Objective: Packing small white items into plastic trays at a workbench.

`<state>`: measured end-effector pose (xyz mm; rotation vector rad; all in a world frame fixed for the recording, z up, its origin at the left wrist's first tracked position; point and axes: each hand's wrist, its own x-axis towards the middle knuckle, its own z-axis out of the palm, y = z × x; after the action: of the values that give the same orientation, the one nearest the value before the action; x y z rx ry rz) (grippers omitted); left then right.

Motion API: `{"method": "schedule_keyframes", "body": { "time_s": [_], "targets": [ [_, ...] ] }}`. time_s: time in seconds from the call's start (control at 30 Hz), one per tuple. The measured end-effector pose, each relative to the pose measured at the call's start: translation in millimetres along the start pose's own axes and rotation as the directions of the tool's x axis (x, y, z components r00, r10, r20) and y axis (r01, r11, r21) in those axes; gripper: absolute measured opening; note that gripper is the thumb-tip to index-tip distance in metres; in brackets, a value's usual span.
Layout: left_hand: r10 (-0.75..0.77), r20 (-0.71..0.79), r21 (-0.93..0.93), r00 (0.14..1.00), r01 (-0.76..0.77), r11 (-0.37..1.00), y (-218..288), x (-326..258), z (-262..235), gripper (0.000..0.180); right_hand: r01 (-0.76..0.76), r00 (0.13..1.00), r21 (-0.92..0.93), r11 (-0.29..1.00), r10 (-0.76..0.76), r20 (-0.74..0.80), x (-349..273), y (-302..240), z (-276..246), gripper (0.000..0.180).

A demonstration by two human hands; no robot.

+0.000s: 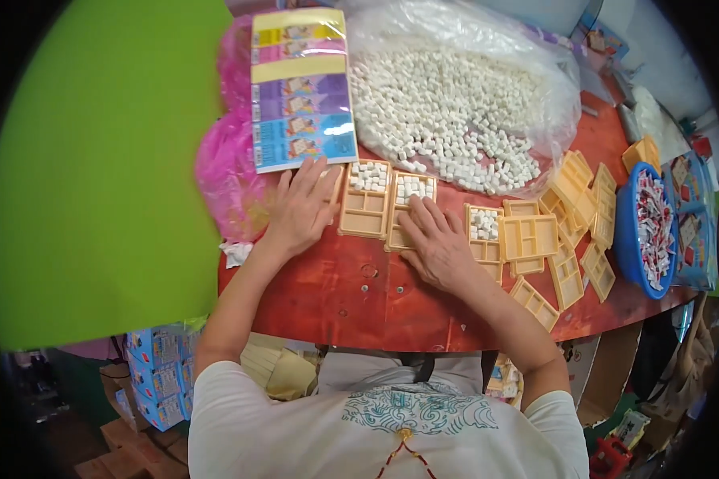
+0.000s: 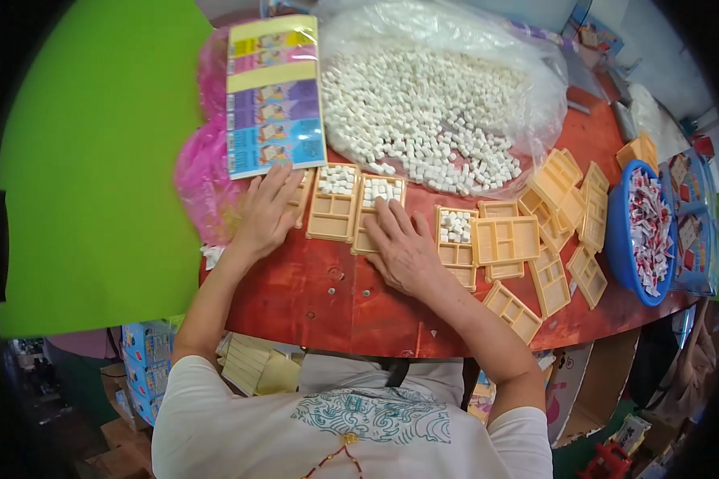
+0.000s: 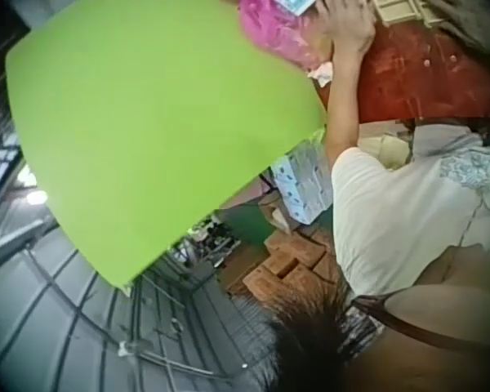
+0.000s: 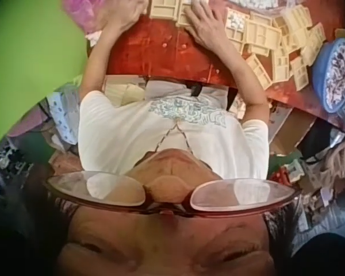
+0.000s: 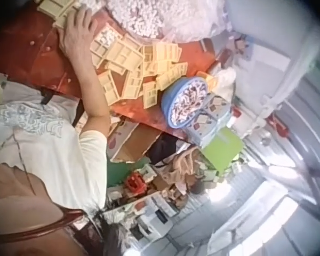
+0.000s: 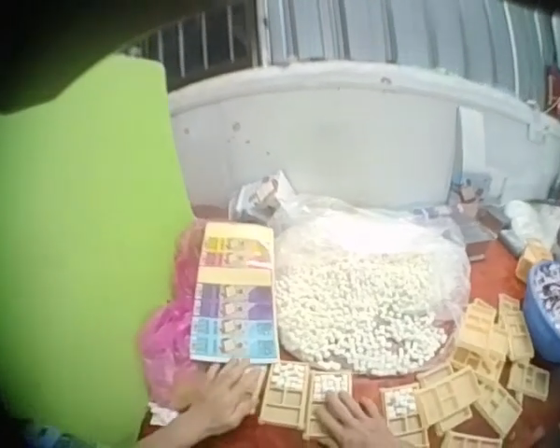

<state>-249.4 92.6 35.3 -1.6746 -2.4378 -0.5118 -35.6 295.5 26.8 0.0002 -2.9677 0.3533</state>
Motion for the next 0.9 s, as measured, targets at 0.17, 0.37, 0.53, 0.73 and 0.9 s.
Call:
{"method": "schedule_keyframes", "body": {
  "time_s": [0.17,0.37,0.53,0.73,0.9],
  "targets": [
    [-0.059,-0.058,0.209,0.997,0.070,0.975,-47.3,31.2,19.3,0.049,-0.041,0.997,-0.043,0.998,0.039,-0.063,-8.0,-5.0,5.1,0.059],
    [-0.076,-0.069,0.366,0.995,0.096,0.926,-81.5,72.9,25.3,0.046,-0.073,0.993,-0.071,0.995,0.066,-0.097,-14.0,-21.1,-4.5,0.059],
    [-0.266,-0.057,0.410,0.962,0.266,0.873,-112.5,111.3,31.6,0.051,-0.124,0.987,0.015,0.992,0.124,-0.104,-18.8,-26.2,-14.4,0.059],
    [-0.383,-0.055,0.371,0.922,0.375,0.849,-145.4,156.9,31.0,0.050,-0.187,0.979,0.050,0.981,0.190,-0.076,-27.0,-24.4,-25.1,0.060],
    [-0.399,-0.081,0.441,0.913,0.392,0.808,-165.8,168.2,40.9,0.054,-0.194,0.977,0.099,0.976,0.202,-0.069,-18.2,-25.9,-27.2,0.055]
  ]
}}
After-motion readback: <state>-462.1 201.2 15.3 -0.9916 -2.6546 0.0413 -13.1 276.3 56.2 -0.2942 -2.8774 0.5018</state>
